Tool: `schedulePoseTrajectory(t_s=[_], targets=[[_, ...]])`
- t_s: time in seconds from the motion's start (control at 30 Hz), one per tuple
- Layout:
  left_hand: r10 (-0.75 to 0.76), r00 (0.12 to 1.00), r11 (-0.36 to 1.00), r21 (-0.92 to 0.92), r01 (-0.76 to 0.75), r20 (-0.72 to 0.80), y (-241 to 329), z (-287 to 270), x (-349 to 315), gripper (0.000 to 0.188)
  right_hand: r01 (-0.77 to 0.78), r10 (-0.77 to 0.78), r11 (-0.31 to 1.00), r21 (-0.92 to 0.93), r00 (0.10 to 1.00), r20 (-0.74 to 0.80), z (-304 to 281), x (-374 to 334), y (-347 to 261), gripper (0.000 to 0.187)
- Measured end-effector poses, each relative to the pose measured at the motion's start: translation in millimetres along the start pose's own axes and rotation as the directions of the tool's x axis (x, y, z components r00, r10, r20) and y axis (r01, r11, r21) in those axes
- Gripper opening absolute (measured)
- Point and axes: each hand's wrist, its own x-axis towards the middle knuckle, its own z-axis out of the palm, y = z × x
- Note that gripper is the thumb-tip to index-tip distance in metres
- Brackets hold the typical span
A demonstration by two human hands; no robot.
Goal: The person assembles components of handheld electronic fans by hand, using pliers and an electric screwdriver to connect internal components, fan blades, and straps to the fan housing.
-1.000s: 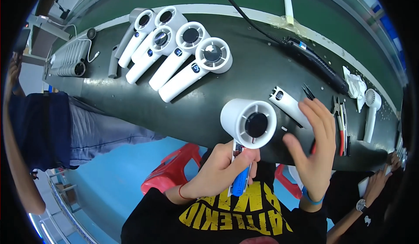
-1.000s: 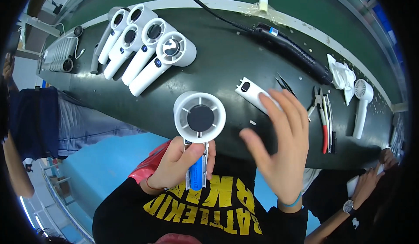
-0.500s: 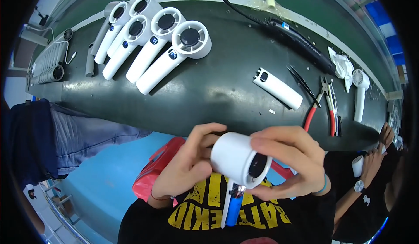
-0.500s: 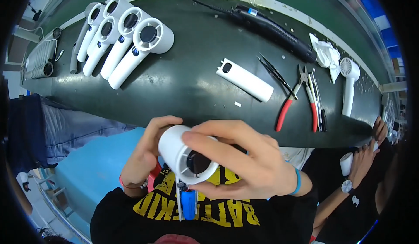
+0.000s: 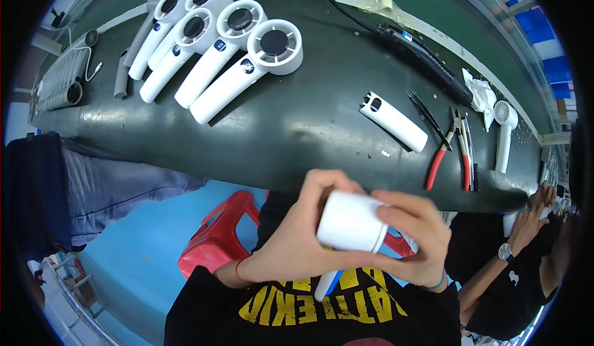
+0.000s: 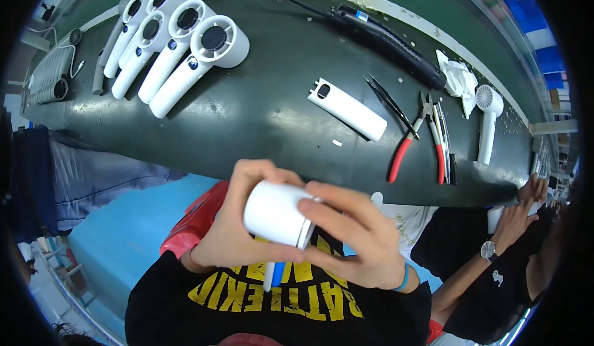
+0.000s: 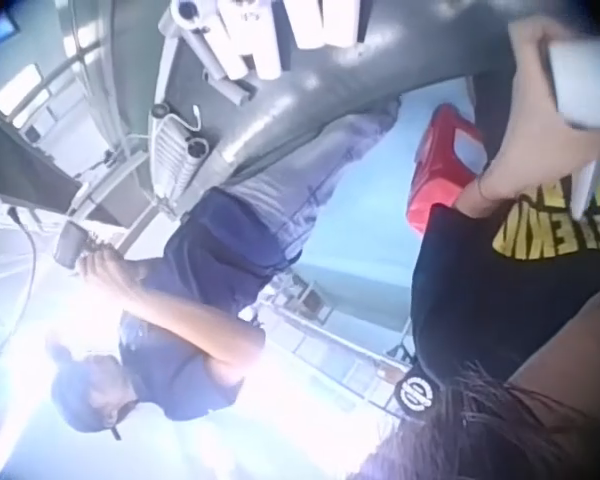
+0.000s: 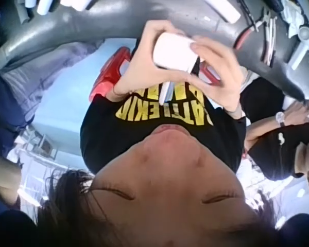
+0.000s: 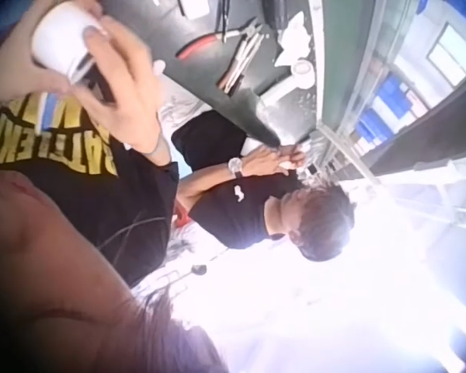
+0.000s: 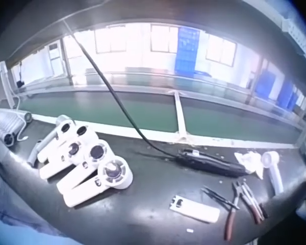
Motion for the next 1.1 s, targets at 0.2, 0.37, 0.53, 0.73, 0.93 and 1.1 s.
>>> schedulePoseTrajectory(t_s=[0.2, 0.37, 0.53, 0.73, 0.93, 1.1], targets=[[-0.208, 0.977, 0.946, 0.247, 0.211, -0.039, 0, -12, -27, 0.075, -0.045, 0.025, 0.985, 0.167, 0.992, 0.121, 20, -7, 14, 0.055], [-0.046, 0.995, 0.977, 0.202, 0.065, -0.093, -10, -19, -29, 0.07, 0.047, -0.08, 0.975, 0.217, 0.986, 0.146, 23, 8, 22, 0.054], [-0.031, 0.989, 0.979, 0.193, 0.06, -0.147, -9, -23, -38, 0.068, 0.049, -0.093, 0.963, 0.265, 0.983, 0.157, 27, 13, 30, 0.056], [-0.027, 0.975, 0.997, 0.066, 0.042, -0.221, -18, -17, -47, 0.067, 0.076, -0.111, 0.978, 0.194, 0.979, 0.172, 31, 17, 19, 0.056], [-0.125, 0.974, 0.99, -0.095, 0.109, -0.188, -28, -19, -49, 0.068, 0.096, -0.136, 0.971, 0.218, 0.974, 0.178, 35, 20, 27, 0.058], [-0.295, 0.913, 0.951, -0.181, 0.251, -0.283, -27, -12, -50, 0.069, 0.158, -0.205, 0.961, 0.228, 0.958, 0.2, 42, 24, 34, 0.062]])
